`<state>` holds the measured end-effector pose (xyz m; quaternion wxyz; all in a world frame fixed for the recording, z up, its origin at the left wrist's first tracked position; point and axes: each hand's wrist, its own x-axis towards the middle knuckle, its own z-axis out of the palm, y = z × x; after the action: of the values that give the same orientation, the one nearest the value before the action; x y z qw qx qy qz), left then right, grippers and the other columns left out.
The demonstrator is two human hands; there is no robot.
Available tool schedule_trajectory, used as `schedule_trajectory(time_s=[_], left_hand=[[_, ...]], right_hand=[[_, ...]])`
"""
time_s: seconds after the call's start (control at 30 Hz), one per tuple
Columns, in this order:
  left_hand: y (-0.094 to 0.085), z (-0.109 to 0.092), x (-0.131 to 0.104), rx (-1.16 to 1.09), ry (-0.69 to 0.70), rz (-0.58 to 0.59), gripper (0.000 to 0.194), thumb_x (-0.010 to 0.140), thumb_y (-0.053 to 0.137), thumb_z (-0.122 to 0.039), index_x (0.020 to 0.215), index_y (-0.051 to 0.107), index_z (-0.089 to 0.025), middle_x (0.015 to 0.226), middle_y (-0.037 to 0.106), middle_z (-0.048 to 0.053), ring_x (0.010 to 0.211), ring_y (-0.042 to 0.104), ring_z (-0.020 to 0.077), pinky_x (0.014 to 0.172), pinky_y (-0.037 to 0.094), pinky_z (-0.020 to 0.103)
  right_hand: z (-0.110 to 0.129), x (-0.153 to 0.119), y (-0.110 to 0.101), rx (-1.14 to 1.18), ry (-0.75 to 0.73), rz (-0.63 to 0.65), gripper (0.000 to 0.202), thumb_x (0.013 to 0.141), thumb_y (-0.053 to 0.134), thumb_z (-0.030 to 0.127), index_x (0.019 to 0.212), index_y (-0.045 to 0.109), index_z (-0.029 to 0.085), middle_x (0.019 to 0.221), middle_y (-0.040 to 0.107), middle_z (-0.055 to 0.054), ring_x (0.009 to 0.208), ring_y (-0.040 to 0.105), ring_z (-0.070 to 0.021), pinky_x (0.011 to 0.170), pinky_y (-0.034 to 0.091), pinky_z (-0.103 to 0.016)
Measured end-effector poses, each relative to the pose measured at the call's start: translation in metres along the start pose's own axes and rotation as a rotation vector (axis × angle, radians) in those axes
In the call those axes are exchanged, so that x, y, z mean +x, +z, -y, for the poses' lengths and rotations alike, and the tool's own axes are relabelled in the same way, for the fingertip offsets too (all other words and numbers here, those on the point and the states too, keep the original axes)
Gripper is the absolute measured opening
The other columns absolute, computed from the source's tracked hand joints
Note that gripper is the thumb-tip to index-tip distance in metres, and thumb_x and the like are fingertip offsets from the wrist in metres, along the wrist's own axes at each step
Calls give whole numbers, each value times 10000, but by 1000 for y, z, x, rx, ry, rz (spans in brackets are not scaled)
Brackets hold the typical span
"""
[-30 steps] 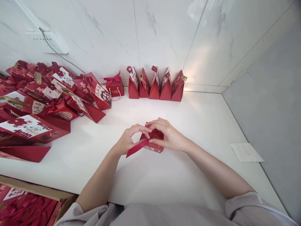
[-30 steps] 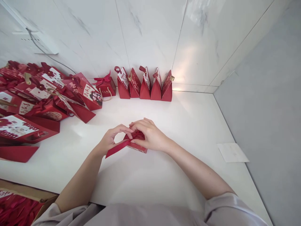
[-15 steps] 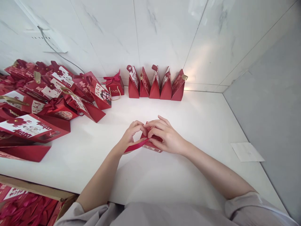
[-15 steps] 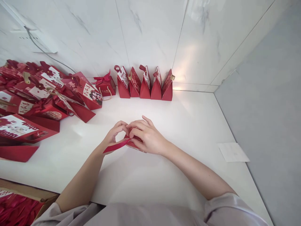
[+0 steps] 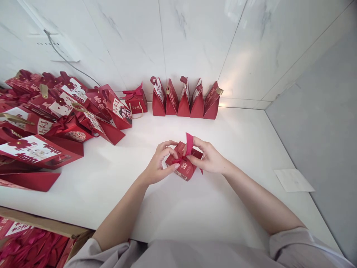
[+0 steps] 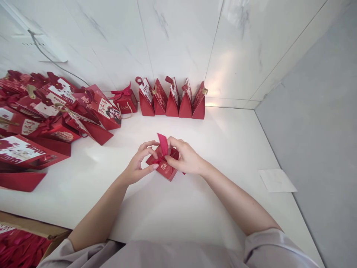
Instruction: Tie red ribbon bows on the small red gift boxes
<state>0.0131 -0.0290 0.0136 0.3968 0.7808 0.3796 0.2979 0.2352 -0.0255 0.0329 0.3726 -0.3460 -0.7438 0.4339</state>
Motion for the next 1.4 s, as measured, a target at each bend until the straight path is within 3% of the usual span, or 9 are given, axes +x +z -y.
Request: schedule_trajectory(time_s=[0.2, 0.4, 0.63, 0.83, 1.0, 1.17, 1.27, 1.4], left_hand=[[2, -6, -1, 100, -33, -35, 126, 828, 648, -303, 849, 563, -213, 1413, 433, 82, 1401, 298, 272, 1135, 330, 465], [2, -7, -1, 26, -29, 10, 150, 826, 662, -311, 755, 584, -204, 1455, 426, 49, 1432, 274, 265, 1167, 299, 458], [0, 2, 2, -151, -96, 88, 143, 825, 672, -364, 794, 687, -226, 1546, 336, -5, 1473, 211, 270, 1221, 177, 452], [5, 4, 4, -242, -180, -50, 281, 869, 599, -385, 666, 555, -196, 1463, 454, 26, 1390, 371, 263, 1169, 284, 469], [13, 0, 6, -87, -223, -162, 324, 818, 662, -397, 634, 496, -188, 1370, 521, 48, 1305, 462, 256, 1114, 353, 443], [15, -2, 5, -23, -232, -150, 309, 811, 665, -410, 652, 515, -193, 1340, 535, 50, 1279, 482, 253, 1080, 384, 432], [15, 0, 5, -37, -228, -143, 309, 821, 653, -392, 649, 494, -191, 1332, 538, 52, 1261, 501, 243, 1074, 387, 421], [14, 2, 5, -41, -216, -139, 311, 810, 665, -384, 655, 474, -193, 1328, 537, 62, 1274, 493, 242, 1073, 386, 412]], right_hand=[[4, -2, -11, -72, -54, 123, 125, 828, 542, 150, 885, 607, 241, 926, 631, -19, 692, 590, -157, 619, 492, -292], [15, -7, -28, -334, -153, 207, 108, 875, 567, 179, 838, 643, 247, 755, 636, -2, 696, 584, -171, 834, 459, -362], [23, -14, -26, -366, -63, 417, 102, 894, 534, 146, 907, 614, 208, 835, 656, 0, 697, 585, -140, 633, 437, -271], [21, -13, -22, -445, -86, 456, 111, 857, 529, 93, 818, 556, 193, 800, 592, -2, 654, 510, -130, 591, 396, -262], [21, -13, -22, -505, -144, 449, 145, 848, 505, 62, 822, 563, 193, 813, 608, -17, 683, 516, -144, 630, 401, -275], [25, -16, -21, -460, -183, 489, 168, 852, 509, 55, 812, 587, 198, 790, 624, -8, 714, 550, -143, 643, 412, -267], [28, -20, -20, -456, -136, 551, 194, 820, 521, 32, 776, 606, 201, 765, 645, 1, 729, 580, -149, 658, 427, -268], [34, -27, -28, -362, 77, 728, 246, 764, 549, 15, 818, 686, 213, 798, 709, 7, 713, 642, -145, 623, 448, -249]])
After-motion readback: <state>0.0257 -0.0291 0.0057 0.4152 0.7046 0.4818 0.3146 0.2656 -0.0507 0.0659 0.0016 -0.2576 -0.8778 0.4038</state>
